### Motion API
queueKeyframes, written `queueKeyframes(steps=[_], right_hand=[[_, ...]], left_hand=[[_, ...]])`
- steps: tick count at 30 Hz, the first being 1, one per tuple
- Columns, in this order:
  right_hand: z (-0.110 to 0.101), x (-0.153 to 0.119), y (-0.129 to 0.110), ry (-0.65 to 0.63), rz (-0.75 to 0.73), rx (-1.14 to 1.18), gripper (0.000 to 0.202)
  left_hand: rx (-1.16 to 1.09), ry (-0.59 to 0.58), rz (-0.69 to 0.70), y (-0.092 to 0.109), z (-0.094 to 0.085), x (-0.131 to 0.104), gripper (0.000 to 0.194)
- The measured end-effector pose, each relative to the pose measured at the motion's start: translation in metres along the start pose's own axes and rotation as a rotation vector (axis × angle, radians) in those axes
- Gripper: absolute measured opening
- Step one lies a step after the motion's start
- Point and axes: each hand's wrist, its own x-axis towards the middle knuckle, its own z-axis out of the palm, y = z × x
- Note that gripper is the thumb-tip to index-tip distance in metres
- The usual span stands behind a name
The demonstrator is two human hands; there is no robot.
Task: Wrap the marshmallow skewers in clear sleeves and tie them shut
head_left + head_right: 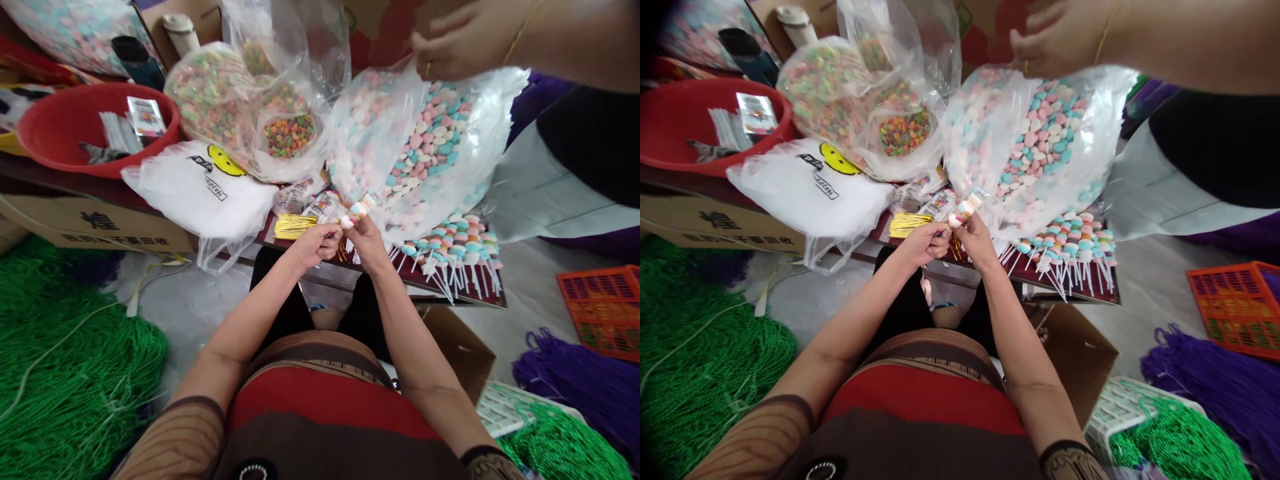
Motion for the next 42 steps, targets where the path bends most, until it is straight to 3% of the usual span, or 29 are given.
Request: queueKeyframes(steps=[4, 9, 12, 15, 18, 21, 28, 31, 35, 38, 42], right_hand=[[-0.011, 0.003, -0.003, -0.121, 0.046, 0.106, 0.043], [-0.006, 0.009, 0.004, 0.057, 0.060, 0.035, 0.036], [0.000, 0.010, 0.003, 0.214, 0.030, -0.116, 0.033], [0.004, 0.008, -0.004, 0.328, -0.072, -0.342, 0.030], [0.005, 0.006, -0.013, 0.327, -0.186, -0.491, 0.027], [0.005, 0.003, -0.018, 0.281, -0.249, -0.523, 0.026], [0.008, -0.004, -0.012, 0.220, -0.065, -0.252, 0.036], [0.008, -0.008, -0.012, 0.202, -0.237, -0.422, 0.029], [0.002, -0.005, -0.011, 0.154, -0.514, -0.821, 0.030], [-0.005, 0.002, -0.011, 0.104, -0.611, -1.062, 0.031], [-0.013, 0.009, -0.016, 0.043, -0.709, -1.183, 0.029]], left_hand=[[-0.037, -0.102, -0.044, 0.003, 0.001, 0.001, 0.042], [-0.087, -0.075, 0.012, -0.001, 0.006, 0.004, 0.038], [-0.059, 0.061, 0.115, -0.006, 0.015, 0.007, 0.034], [0.123, 0.298, 0.306, -0.007, 0.022, 0.009, 0.033], [0.333, 0.479, 0.504, -0.005, 0.022, 0.010, 0.025], [0.445, 0.546, 0.593, -0.004, 0.020, 0.010, 0.018], [0.009, 0.379, 0.401, -0.005, 0.033, 0.006, 0.027], [-0.048, 0.364, 0.378, -0.001, 0.034, 0.002, 0.024], [-0.058, 0.329, 0.305, 0.004, 0.036, -0.003, 0.027], [-0.056, 0.319, 0.271, 0.007, 0.038, -0.006, 0.030], [-0.034, 0.329, 0.253, 0.009, 0.038, -0.007, 0.029]])
